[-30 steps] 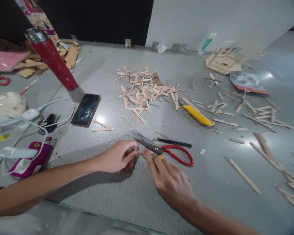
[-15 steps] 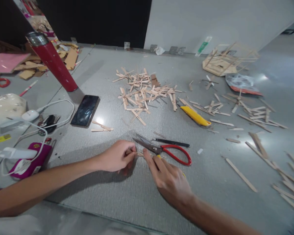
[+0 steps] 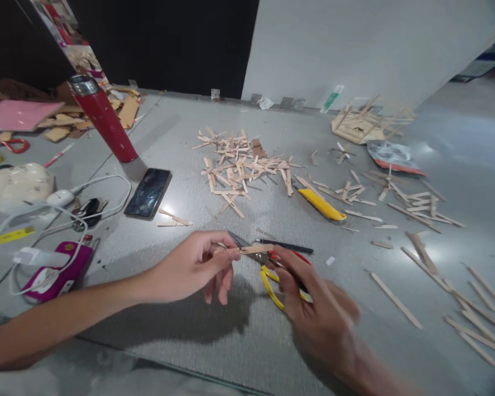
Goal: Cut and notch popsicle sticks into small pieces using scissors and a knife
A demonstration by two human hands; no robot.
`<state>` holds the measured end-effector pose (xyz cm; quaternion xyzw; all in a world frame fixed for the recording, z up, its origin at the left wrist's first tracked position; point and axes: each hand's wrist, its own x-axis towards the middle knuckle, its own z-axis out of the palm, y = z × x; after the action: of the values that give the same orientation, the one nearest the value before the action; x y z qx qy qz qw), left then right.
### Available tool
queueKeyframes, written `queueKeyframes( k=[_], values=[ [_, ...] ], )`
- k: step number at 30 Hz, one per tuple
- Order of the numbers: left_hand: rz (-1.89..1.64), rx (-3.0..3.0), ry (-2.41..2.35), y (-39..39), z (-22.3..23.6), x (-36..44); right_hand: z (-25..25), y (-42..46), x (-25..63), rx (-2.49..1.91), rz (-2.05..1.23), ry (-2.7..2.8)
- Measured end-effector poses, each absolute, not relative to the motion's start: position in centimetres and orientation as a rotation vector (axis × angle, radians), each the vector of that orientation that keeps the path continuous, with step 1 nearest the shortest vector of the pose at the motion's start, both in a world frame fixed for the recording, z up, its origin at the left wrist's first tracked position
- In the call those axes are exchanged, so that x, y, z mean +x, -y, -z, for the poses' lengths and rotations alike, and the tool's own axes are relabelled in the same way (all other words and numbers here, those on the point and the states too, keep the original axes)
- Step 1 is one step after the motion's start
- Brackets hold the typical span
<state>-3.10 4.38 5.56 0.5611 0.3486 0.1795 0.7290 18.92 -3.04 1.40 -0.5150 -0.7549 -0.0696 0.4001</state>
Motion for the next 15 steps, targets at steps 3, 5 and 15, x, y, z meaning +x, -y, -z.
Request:
queueKeyframes(
  k=[3, 5, 15],
  values=[
    [-0.467, 1.244, -0.758, -3.4, -6.5, -3.2, -2.2, 4.2, 18.8, -1.265, 0.172, 1.912],
    [-0.48, 1.26, -0.756, -2.9, -6.8, -3.3, -2.6, 4.7, 18.9, -1.194, 0.219, 1.984],
    [-0.309, 1.451, -0.898, -4.5, -5.2, -3.2, -2.5, 3.9, 18.9, -1.142, 0.567, 2.378]
  ],
)
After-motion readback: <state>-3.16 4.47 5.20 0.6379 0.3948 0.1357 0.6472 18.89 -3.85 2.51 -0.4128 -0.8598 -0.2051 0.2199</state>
